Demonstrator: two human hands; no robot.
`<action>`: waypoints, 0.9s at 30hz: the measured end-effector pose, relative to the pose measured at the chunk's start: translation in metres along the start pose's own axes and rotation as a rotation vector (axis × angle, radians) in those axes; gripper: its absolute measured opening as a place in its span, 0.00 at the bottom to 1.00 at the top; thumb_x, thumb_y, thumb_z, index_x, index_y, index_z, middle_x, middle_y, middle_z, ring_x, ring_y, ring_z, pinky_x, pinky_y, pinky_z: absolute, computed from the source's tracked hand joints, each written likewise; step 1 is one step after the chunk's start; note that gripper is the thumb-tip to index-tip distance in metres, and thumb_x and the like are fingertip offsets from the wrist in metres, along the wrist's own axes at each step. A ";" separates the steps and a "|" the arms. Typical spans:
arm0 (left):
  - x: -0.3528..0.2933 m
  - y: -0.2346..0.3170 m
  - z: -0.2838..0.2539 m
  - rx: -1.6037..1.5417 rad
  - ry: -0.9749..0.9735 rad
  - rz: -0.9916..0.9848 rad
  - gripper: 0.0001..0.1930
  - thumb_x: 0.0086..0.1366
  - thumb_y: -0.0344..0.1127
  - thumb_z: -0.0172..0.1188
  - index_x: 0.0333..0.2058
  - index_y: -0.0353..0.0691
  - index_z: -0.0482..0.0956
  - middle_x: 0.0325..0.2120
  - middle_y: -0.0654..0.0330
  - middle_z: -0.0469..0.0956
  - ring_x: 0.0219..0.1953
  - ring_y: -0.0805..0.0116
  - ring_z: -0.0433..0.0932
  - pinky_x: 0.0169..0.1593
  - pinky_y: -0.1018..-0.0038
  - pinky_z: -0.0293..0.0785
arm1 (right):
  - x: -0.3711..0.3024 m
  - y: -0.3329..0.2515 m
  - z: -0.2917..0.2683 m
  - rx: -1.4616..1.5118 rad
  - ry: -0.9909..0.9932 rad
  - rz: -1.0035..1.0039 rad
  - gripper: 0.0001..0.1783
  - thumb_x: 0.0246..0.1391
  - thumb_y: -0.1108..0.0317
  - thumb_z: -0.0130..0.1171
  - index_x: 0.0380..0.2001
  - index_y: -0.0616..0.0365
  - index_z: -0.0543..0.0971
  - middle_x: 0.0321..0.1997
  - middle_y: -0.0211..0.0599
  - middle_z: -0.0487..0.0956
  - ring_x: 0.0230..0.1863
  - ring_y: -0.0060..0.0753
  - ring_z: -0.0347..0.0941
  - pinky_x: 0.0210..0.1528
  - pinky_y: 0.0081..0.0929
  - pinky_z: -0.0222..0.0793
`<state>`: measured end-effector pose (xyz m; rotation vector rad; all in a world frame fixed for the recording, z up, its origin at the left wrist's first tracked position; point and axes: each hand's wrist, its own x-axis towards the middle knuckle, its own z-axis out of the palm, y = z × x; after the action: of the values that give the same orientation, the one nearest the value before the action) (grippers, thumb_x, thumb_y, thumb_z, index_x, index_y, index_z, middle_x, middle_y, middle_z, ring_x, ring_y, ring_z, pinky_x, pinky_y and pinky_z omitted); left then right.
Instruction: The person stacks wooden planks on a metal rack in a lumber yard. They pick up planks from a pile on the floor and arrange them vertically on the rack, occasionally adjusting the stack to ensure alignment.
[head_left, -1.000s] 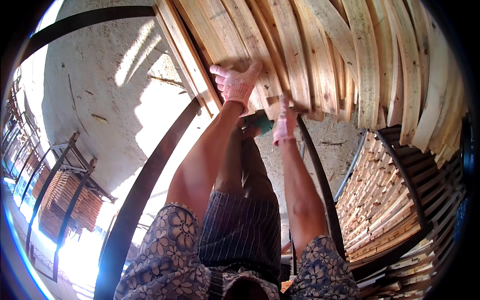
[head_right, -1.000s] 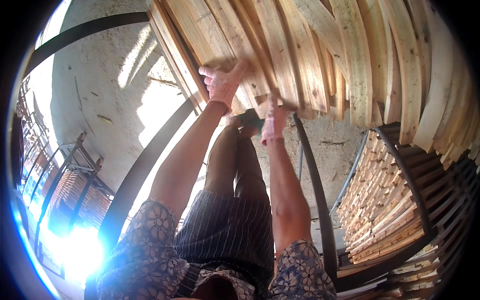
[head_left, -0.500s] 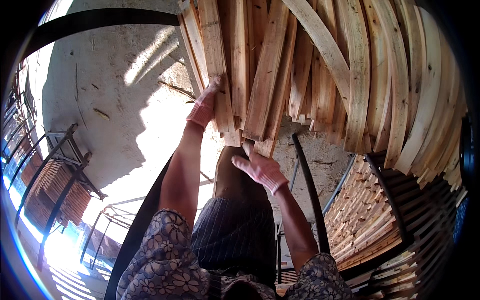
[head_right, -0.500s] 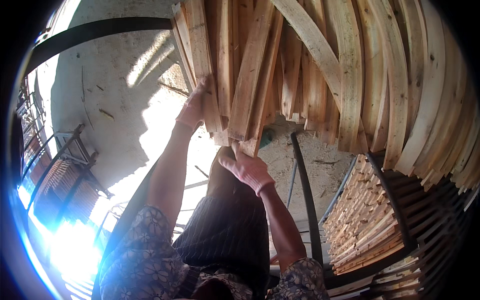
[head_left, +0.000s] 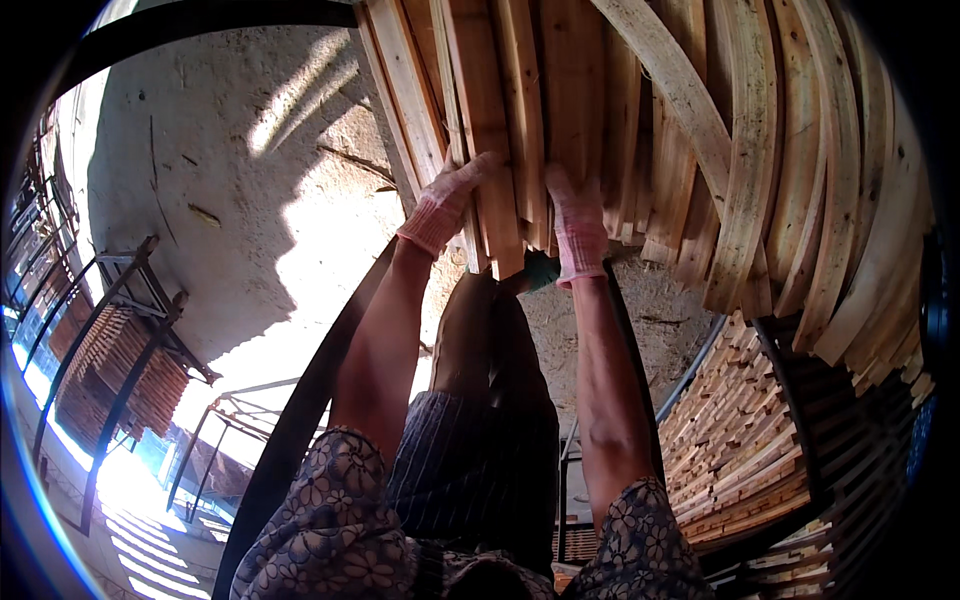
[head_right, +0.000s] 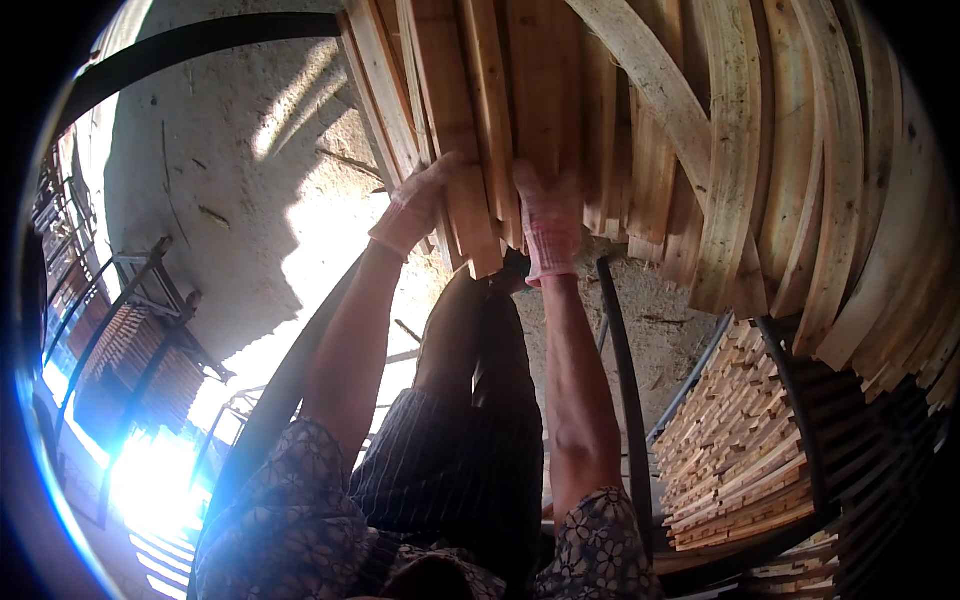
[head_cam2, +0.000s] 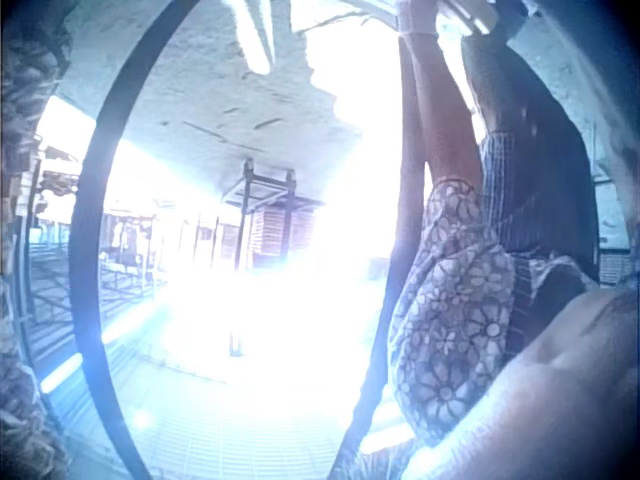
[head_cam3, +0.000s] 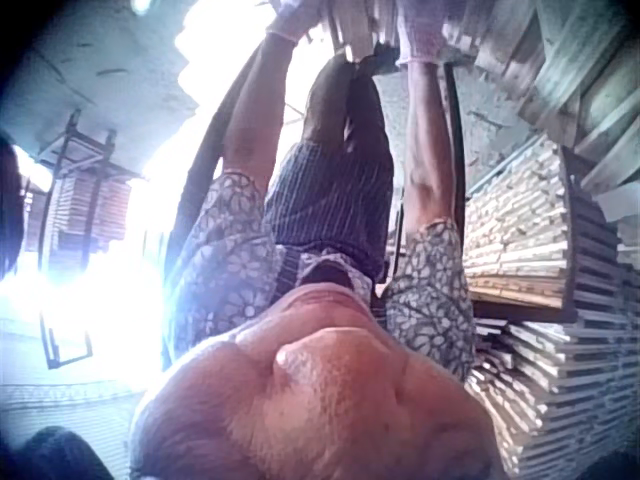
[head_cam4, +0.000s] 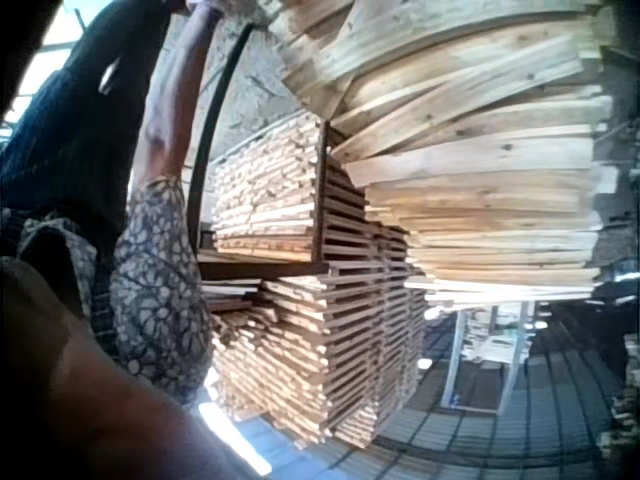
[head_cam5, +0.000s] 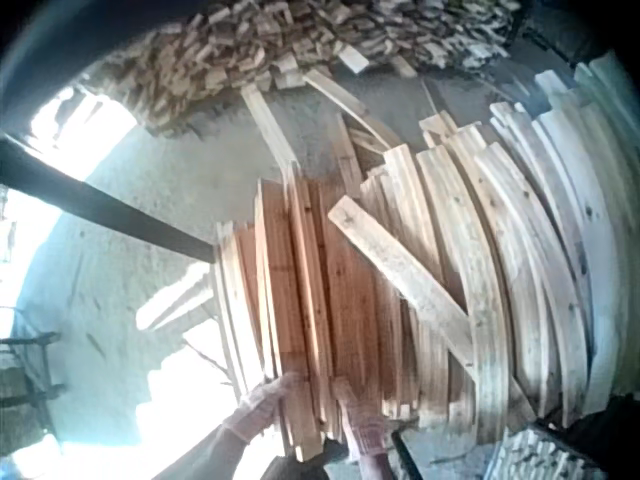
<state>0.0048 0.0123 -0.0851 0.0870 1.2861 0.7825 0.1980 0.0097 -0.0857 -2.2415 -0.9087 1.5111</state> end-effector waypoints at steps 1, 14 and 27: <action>0.008 -0.001 -0.006 0.003 -0.018 -0.073 0.32 0.64 0.45 0.69 0.61 0.38 0.67 0.49 0.58 0.79 0.51 0.69 0.78 0.54 0.72 0.76 | 0.005 0.009 0.004 0.218 -0.092 -0.074 0.58 0.49 0.28 0.63 0.68 0.64 0.63 0.66 0.56 0.70 0.67 0.52 0.67 0.68 0.40 0.62; -0.064 0.040 0.026 0.033 0.052 0.012 0.30 0.62 0.49 0.67 0.58 0.43 0.70 0.44 0.56 0.78 0.46 0.64 0.79 0.49 0.64 0.81 | -0.054 -0.043 -0.032 0.290 -0.381 -0.103 0.59 0.47 0.40 0.74 0.68 0.68 0.57 0.66 0.54 0.69 0.65 0.47 0.67 0.70 0.37 0.62; -0.274 -0.028 0.001 0.360 -0.134 -0.158 0.36 0.65 0.40 0.63 0.67 0.40 0.57 0.54 0.54 0.73 0.55 0.65 0.75 0.56 0.69 0.76 | -0.253 -0.022 -0.092 0.392 -0.421 0.176 0.52 0.53 0.49 0.72 0.71 0.62 0.57 0.63 0.44 0.71 0.63 0.37 0.68 0.67 0.33 0.63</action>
<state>0.0006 -0.1628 0.1270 0.3179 1.2769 0.3978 0.2104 -0.1261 0.1470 -1.7934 -0.4599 2.0810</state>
